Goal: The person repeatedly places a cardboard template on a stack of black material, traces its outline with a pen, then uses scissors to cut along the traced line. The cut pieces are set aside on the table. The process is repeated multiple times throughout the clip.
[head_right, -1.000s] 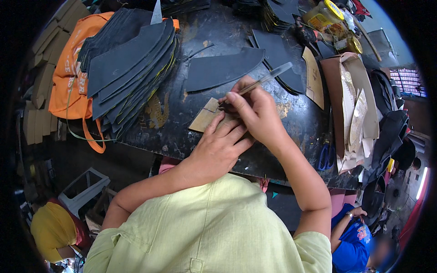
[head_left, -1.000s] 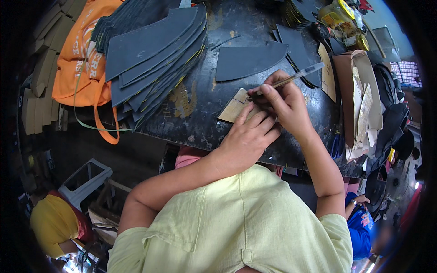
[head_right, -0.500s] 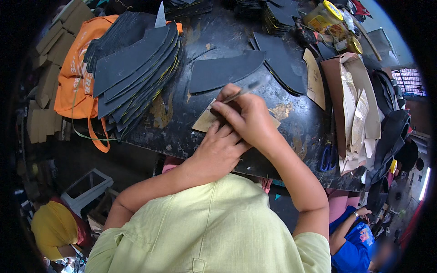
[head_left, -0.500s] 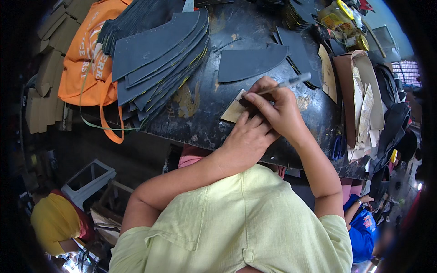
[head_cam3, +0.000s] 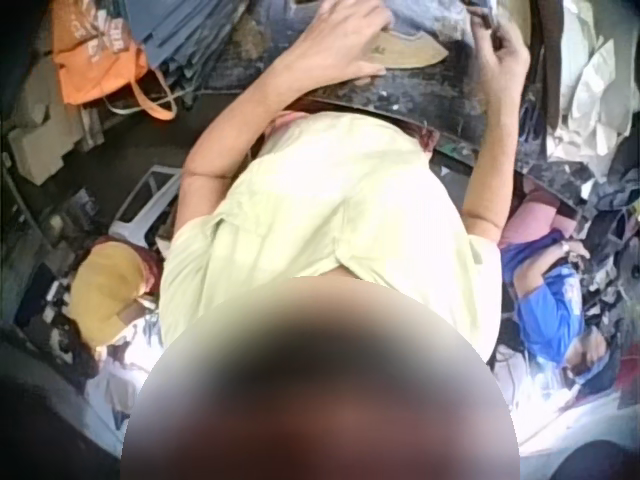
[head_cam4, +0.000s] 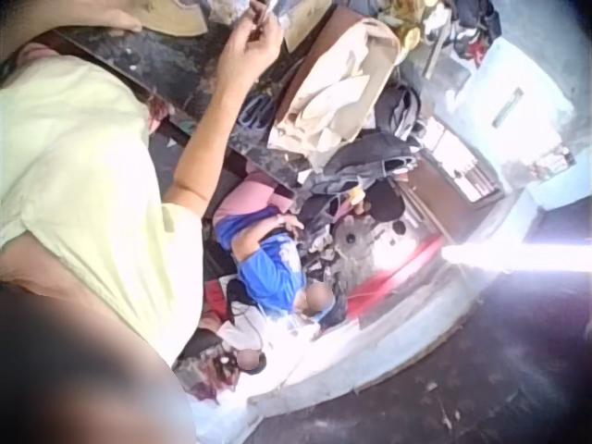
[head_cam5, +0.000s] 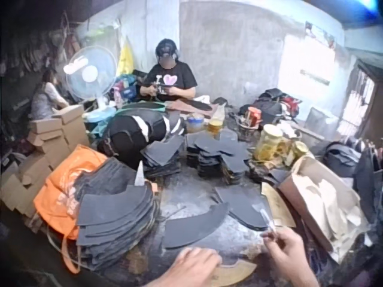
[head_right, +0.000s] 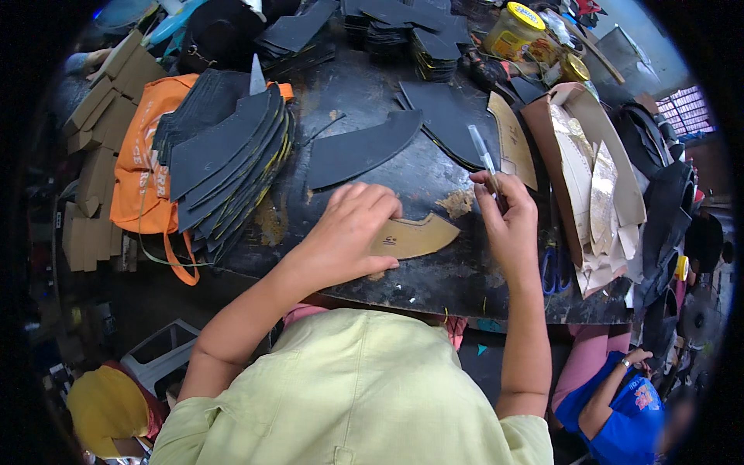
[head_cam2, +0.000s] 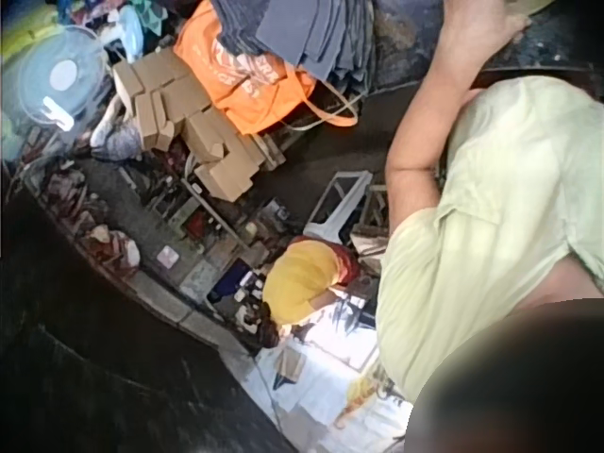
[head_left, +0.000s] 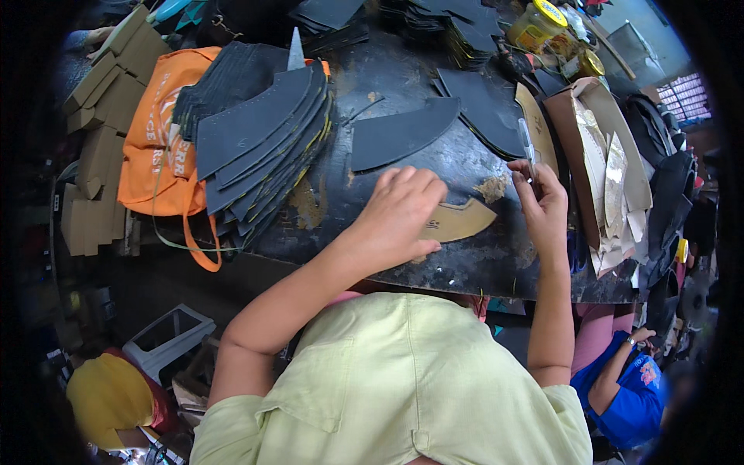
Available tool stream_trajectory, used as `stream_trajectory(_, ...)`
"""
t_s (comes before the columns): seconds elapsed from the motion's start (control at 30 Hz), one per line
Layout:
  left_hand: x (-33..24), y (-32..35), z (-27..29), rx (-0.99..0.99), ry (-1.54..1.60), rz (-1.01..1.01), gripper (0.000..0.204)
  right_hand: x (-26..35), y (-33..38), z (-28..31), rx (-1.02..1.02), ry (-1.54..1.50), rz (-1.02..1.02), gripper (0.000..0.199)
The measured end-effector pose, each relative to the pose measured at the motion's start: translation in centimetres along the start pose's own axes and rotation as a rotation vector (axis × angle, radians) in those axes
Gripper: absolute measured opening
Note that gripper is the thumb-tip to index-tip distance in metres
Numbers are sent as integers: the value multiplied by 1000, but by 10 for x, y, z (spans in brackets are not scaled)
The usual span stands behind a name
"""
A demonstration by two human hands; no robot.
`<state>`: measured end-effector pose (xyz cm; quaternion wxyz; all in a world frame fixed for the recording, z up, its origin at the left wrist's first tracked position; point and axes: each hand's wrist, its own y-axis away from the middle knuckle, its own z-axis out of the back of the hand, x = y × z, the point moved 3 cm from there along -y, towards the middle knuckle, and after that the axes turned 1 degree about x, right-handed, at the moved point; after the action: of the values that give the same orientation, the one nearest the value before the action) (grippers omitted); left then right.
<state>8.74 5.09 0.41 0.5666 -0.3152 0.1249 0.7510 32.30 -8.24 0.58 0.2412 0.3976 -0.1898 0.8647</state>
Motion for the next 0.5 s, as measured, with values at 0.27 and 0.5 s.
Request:
stream_trajectory(0.27,11,29,97,-411,-224,64,36,61,-73,-41,191,221,328,33)
stream_trajectory(0.5,102,54,193,-409,-412,419,39,70,-105,-85,239,588,379,49)
